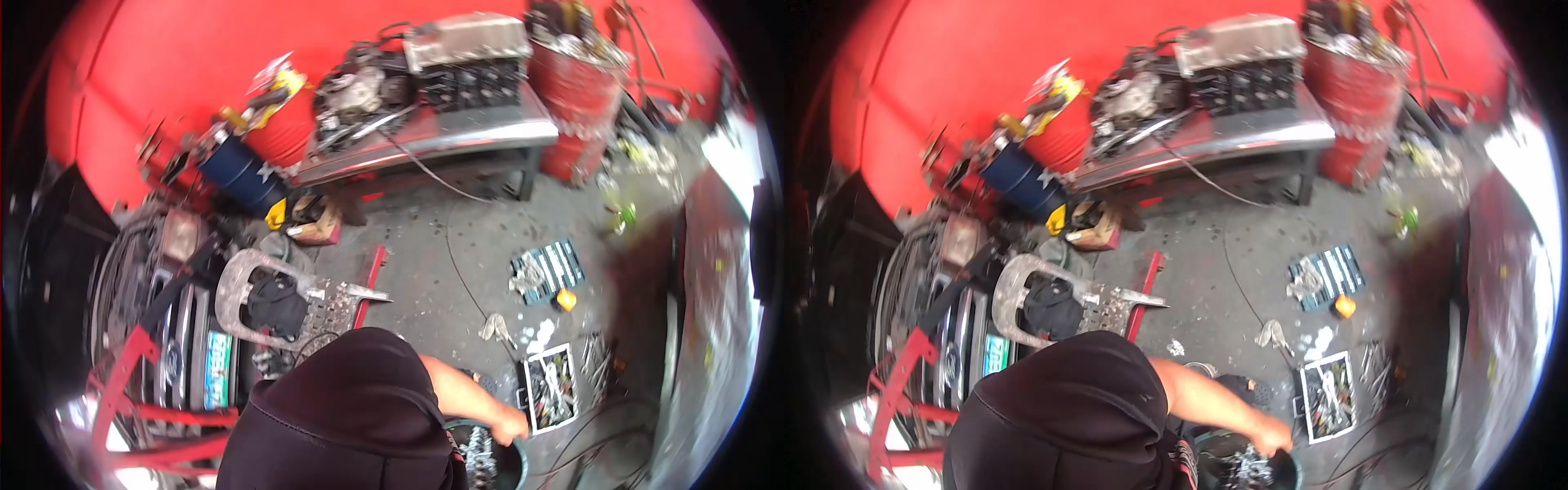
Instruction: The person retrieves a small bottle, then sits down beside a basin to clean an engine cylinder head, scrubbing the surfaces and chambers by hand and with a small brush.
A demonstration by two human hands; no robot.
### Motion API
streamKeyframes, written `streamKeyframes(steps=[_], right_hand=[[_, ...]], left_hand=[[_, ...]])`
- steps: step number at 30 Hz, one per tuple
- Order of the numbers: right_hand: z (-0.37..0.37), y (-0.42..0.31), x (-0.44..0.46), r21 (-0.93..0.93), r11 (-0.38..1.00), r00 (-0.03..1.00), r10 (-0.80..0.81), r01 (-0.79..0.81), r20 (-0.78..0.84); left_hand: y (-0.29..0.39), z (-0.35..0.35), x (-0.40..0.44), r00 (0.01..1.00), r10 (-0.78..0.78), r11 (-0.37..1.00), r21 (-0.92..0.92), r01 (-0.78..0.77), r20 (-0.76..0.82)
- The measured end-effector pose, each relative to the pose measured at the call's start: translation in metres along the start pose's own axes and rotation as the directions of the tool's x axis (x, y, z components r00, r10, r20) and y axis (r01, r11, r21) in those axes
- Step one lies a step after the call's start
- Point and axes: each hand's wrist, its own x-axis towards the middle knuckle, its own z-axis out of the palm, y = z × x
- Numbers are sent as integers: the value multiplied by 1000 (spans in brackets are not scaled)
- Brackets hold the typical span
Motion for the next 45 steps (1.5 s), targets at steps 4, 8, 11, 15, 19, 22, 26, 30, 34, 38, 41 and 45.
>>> streamKeyframes(steps=[4,8,11,15,19,22,26,30,34,38,41,45], right_hand=[[-67,-92,12,33,988,987,-152,151,60],[-121,-175,14,68,944,945,-325,322,48],[-145,-226,-1,113,906,909,-415,409,37],[-162,-275,-30,123,863,865,-499,490,52],[-167,-307,-52,87,839,835,-543,536,91],[-171,-325,-60,58,836,828,-549,546,113],[-177,-351,-66,27,833,825,-551,552,127],[-188,-381,-64,12,834,826,-548,552,131],[-199,-425,-54,7,839,830,-540,545,135],[-212,-496,-32,-13,848,839,-521,529,154],[-221,-564,-15,-50,853,845,-506,520,172],[-226,-665,2,-137,842,845,-488,521,218]], left_hand=[[-120,-89,-75,699,-555,774,28,633,-451],[-166,-117,-266,-32,-737,429,-504,749,-675],[-144,-70,-425,7,-853,252,-400,881,-522],[-89,70,-569,-392,-866,-46,-732,679,-310],[-63,211,-607,-544,-837,-283,-808,517,-55],[-41,243,-598,-276,-947,-320,-526,788,162],[-62,247,-584,-330,-923,-351,-782,515,197],[-97,199,-579,14,-969,104,-357,928,-245],[-118,139,-575,-85,-903,133,-460,878,-422],[-142,97,-573,-242,-913,50,-679,733,-329],[-171,87,-578,-237,-939,13,-713,701,-249],[-196,54,-611,-141,-952,60,-616,785,-272]])
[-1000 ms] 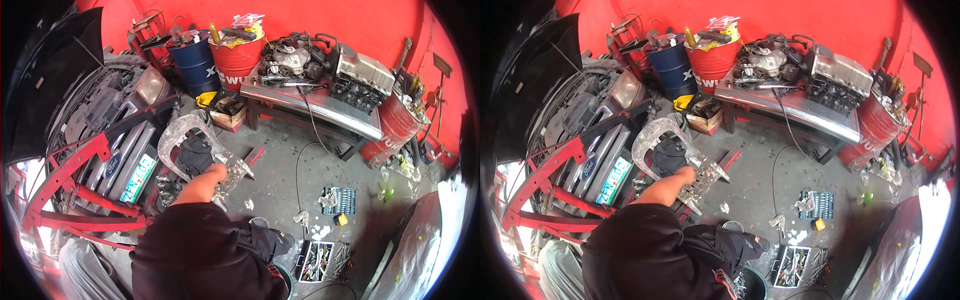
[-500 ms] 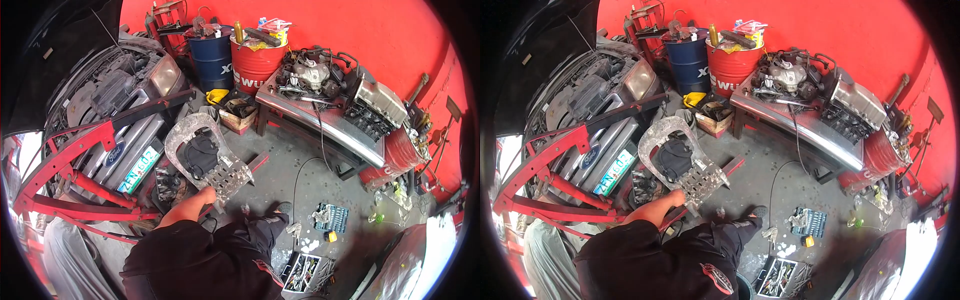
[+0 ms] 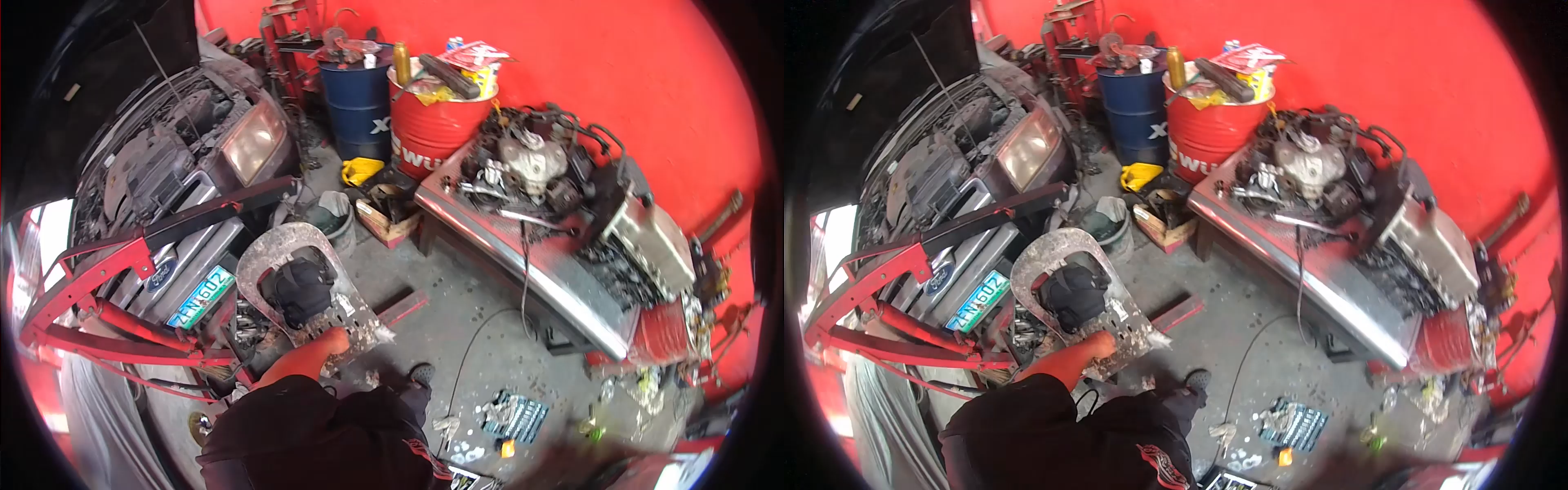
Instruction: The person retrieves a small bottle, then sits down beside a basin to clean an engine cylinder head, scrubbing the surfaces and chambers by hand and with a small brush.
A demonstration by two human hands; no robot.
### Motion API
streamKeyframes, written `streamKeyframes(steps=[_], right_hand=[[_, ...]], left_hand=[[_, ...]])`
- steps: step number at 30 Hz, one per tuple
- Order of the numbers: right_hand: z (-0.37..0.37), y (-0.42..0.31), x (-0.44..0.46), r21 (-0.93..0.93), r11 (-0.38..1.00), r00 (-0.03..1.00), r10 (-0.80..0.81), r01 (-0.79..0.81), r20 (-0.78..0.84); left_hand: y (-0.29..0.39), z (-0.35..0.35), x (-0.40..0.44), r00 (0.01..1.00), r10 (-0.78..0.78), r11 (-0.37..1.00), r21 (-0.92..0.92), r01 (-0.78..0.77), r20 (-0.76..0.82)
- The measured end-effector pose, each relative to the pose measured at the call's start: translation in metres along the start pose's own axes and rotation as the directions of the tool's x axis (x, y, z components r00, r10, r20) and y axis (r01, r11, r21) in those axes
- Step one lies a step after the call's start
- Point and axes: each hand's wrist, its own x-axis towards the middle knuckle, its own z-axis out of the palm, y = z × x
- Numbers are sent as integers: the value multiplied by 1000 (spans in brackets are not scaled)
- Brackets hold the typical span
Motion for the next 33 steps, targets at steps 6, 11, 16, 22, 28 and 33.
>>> streamKeyframes(steps=[6,11,16,22,28,33], right_hand=[[-33,-88,63,-114,993,999,-20,25,47],[-71,-126,111,-86,987,987,-124,133,100],[-94,-208,175,-54,921,922,-386,385,-8],[-52,-334,131,-137,976,973,-141,167,182],[-43,-397,185,-382,923,976,118,-40,183],[-34,-507,244,-534,836,927,92,126,363]], left_hand=[[-13,-90,22,868,-280,853,-521,29,-410],[-31,-85,-29,723,-461,716,-697,-41,-515],[-55,57,-97,863,-214,977,-100,189,-459],[13,159,-138,773,-385,784,-264,562,505],[58,117,-61,836,-505,761,-346,549,215],[47,6,7,541,-815,546,-586,599,-207]])
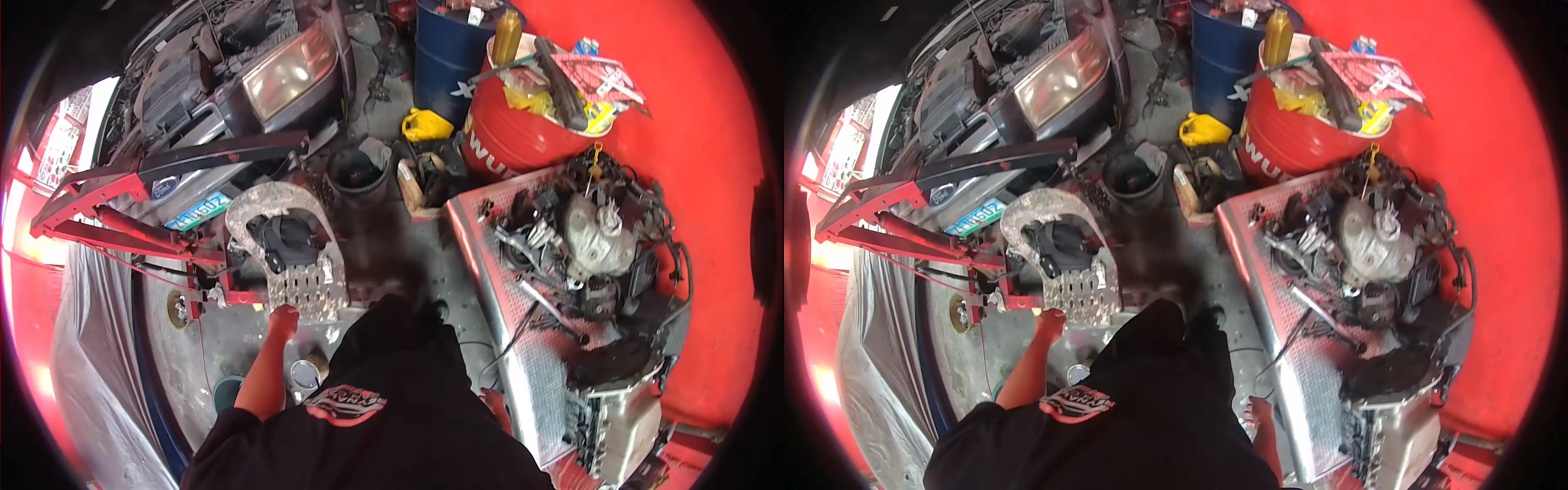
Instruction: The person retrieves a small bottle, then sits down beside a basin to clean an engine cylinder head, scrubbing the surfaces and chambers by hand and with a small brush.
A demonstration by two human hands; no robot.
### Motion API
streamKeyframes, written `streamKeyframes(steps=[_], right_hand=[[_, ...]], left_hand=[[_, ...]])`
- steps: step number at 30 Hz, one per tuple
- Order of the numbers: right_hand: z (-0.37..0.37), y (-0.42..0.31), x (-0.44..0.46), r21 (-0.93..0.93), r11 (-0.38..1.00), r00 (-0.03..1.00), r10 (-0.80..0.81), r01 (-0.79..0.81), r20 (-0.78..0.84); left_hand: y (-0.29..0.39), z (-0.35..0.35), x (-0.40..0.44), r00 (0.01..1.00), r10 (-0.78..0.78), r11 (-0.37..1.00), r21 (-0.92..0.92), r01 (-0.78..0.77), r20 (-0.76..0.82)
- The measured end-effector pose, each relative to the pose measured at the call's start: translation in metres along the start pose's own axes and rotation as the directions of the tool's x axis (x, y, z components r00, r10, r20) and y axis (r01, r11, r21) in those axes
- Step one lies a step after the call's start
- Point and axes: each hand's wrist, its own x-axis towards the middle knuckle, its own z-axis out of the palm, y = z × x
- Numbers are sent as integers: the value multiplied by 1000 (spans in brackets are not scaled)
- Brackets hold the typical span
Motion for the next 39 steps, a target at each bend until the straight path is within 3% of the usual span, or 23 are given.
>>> streamKeyframes(steps=[1,2,4,6,8,10,11,12,15,19,20,21,22,23,24,25,26,28,30,33,39], right_hand=[[-18,-22,9,-67,987,988,-144,148,55],[-28,-60,4,58,998,998,-13,10,56],[-46,-111,29,-94,979,983,-175,180,59],[-47,-181,6,-55,939,940,-334,338,72],[-44,-233,0,-52,905,905,-419,423,79],[-34,-274,-27,22,887,880,-460,461,116],[-30,-286,-28,24,882,872,-469,471,138],[-27,-294,-28,30,879,866,-475,476,155],[-21,-306,-29,65,895,883,-447,442,144],[-13,-298,-9,50,921,921,-388,386,24],[-17,-280,13,156,905,910,-409,396,63],[-15,-260,41,-109,879,881,-471,464,-51],[-12,-235,63,-481,574,660,-751,663,14],[0,-232,58,-789,160,353,-933,593,76],[6,-218,45,-819,127,427,-891,559,154],[26,-235,23,-867,338,844,-514,366,155],[42,-259,13,-812,522,935,-346,263,80],[72,-302,7,-508,850,977,-199,136,-70],[103,-351,6,-173,980,980,-122,95,-156],[137,-399,-1,27,991,974,-127,135,-186],[169,-401,10,104,984,974,-126,147,-190]], left_hand=[[37,-43,6,977,-207,957,-215,194,-43],[67,-84,9,911,-412,830,-427,360,-33],[86,-120,16,903,-429,809,-446,382,-6],[93,-138,21,904,-375,861,-439,256,-207],[96,-146,32,884,-434,816,-492,304,-175],[110,-167,50,872,-444,852,-400,339,-206],[119,-175,64,850,-447,843,-450,294,-281],[130,-183,80,824,-446,836,-493,242,-351],[152,-209,146,856,-433,812,-535,234,-283],[181,-221,262,886,-206,817,-571,-79,-417],[187,-223,293,900,-135,793,-590,-152,-414],[192,-220,325,928,-8,888,-429,-164,-372],[193,-217,357,942,92,953,-246,-178,-323],[194,-217,386,923,164,925,-271,-267,-348],[194,-214,411,904,226,891,-298,-342,-362],[196,-224,435,909,283,869,-319,-378,-305],[199,-233,458,909,335,846,-347,-405,-246],[200,-247,501,856,408,800,-327,-503,-317],[199,-254,536,788,496,740,-297,-603,-365],[199,-257,578,768,526,761,-200,-617,-366],[195,-263,605,926,366,893,-244,-377,-90]])
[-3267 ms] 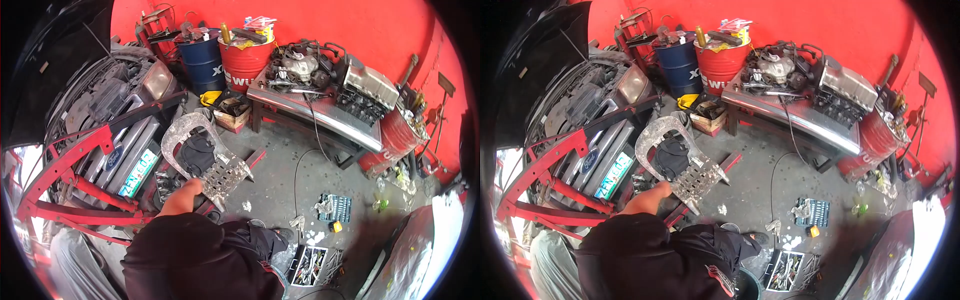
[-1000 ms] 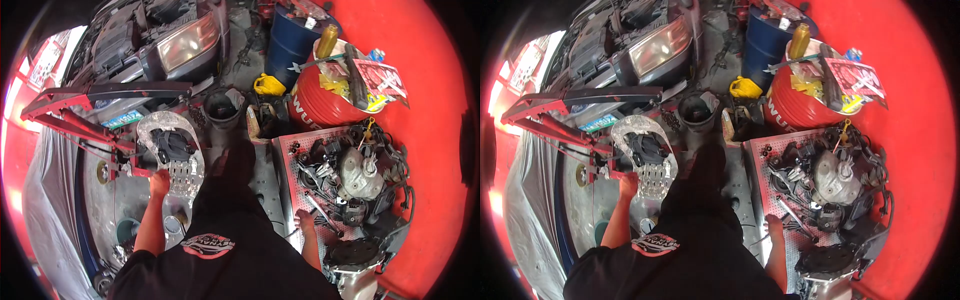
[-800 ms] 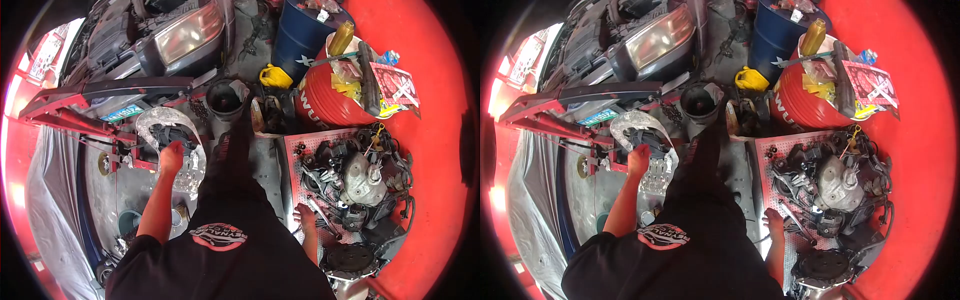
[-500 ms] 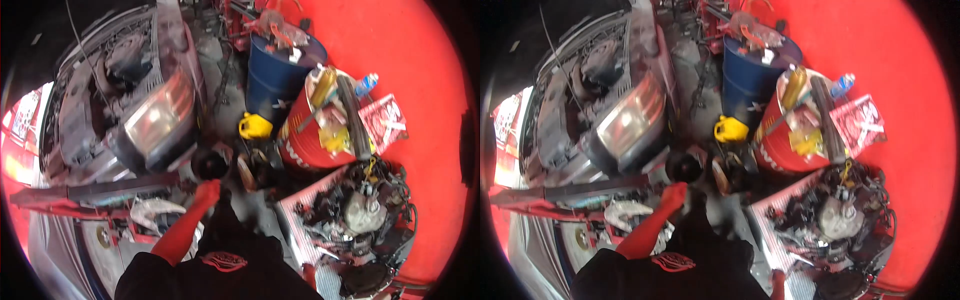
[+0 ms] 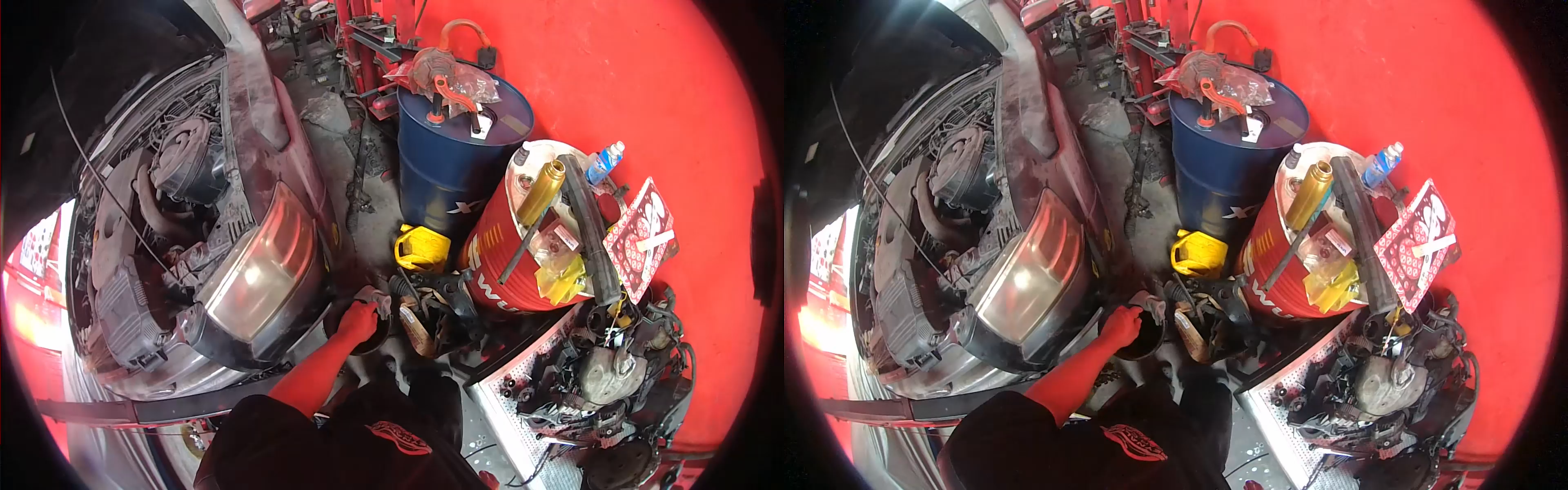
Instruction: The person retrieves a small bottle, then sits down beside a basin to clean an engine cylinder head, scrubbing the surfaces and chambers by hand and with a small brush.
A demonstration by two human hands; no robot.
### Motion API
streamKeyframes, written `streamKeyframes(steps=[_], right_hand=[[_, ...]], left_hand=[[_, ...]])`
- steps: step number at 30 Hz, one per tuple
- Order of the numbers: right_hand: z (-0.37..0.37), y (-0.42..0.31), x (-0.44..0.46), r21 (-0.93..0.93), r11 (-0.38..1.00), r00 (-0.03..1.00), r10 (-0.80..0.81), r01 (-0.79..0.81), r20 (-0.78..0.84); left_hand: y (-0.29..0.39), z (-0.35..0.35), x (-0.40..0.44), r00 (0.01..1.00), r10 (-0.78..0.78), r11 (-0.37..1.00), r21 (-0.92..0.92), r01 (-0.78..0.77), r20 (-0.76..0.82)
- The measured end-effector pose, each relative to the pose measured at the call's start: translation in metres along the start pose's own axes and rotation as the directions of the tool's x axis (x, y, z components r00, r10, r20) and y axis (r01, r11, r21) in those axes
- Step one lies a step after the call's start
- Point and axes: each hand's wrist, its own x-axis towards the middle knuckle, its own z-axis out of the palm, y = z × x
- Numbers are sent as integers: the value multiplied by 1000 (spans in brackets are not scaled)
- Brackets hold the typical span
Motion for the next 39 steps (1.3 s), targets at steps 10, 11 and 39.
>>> streamKeyframes(steps=[10,11,39], right_hand=[[-32,65,36,-400,776,872,-415,488,259],[-40,20,29,-334,843,901,-349,422,257],[-61,-249,124,52,990,991,-130,128,41]], left_hand=[[-63,-51,37,939,-268,951,94,293,-215],[-64,-60,30,912,-258,954,67,293,-318],[33,-264,374,667,-242,955,-52,292,-705]])
